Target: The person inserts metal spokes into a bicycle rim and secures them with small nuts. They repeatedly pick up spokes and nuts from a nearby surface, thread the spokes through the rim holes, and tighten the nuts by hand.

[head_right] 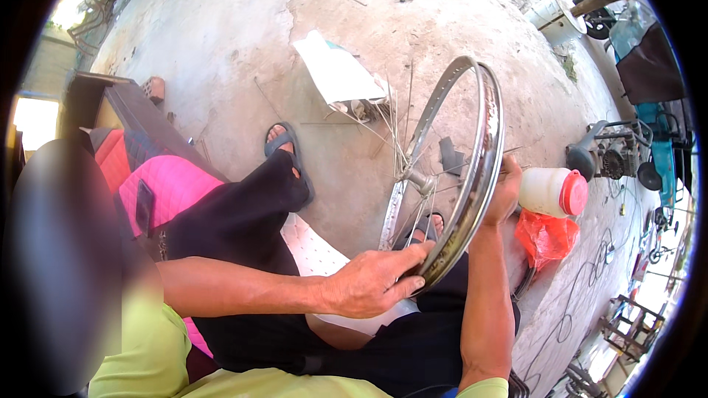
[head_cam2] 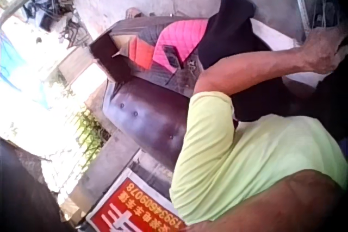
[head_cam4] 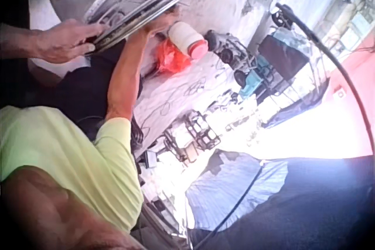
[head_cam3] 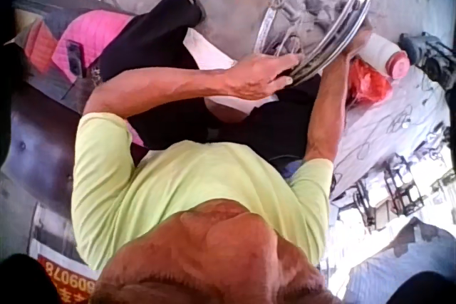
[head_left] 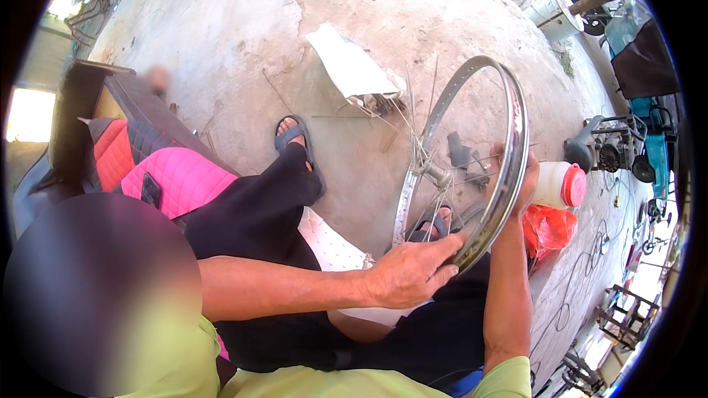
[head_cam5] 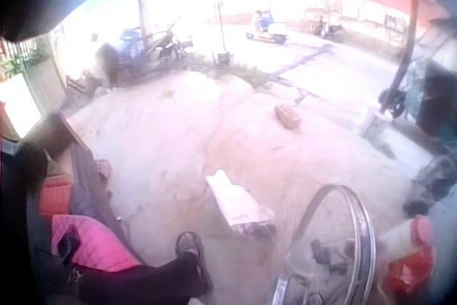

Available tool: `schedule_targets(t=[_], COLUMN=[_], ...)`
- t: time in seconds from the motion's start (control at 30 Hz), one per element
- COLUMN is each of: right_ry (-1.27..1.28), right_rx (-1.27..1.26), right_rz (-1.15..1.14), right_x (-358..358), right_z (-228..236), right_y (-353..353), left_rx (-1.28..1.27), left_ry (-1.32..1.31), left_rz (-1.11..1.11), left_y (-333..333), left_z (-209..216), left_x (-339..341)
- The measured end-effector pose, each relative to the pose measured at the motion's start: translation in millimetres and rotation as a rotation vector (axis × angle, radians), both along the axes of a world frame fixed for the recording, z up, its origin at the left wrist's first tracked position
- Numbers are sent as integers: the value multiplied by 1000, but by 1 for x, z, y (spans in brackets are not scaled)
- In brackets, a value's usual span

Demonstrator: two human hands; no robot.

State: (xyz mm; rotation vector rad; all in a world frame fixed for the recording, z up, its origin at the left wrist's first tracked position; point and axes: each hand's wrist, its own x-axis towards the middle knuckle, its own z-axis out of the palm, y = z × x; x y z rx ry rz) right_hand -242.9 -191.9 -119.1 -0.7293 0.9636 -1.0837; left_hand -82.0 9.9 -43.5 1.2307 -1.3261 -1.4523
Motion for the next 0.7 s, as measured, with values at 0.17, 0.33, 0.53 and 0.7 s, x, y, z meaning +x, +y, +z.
schedule_targets(t=[0.17, 0.33, 0.53, 0.7], right_ry=[-160, -277, -386, -391], right_rx=[-11, -43, 0, 15], right_rz=[-44, 36, 26, 29], right_x=[-2, -11, -6, -6], right_z=[-15, -29, -19, -18], right_y=[-1, -7, -8, -7], left_rx=[30, 21, 34, 140], left_ry=[-22, -6, -17, -18], left_rz=[-80, -46, -65, -172], left_y=[9, 5, 4, 2], left_z=[4, 7, 8, 11], left_x=[1, 5, 7, 13])
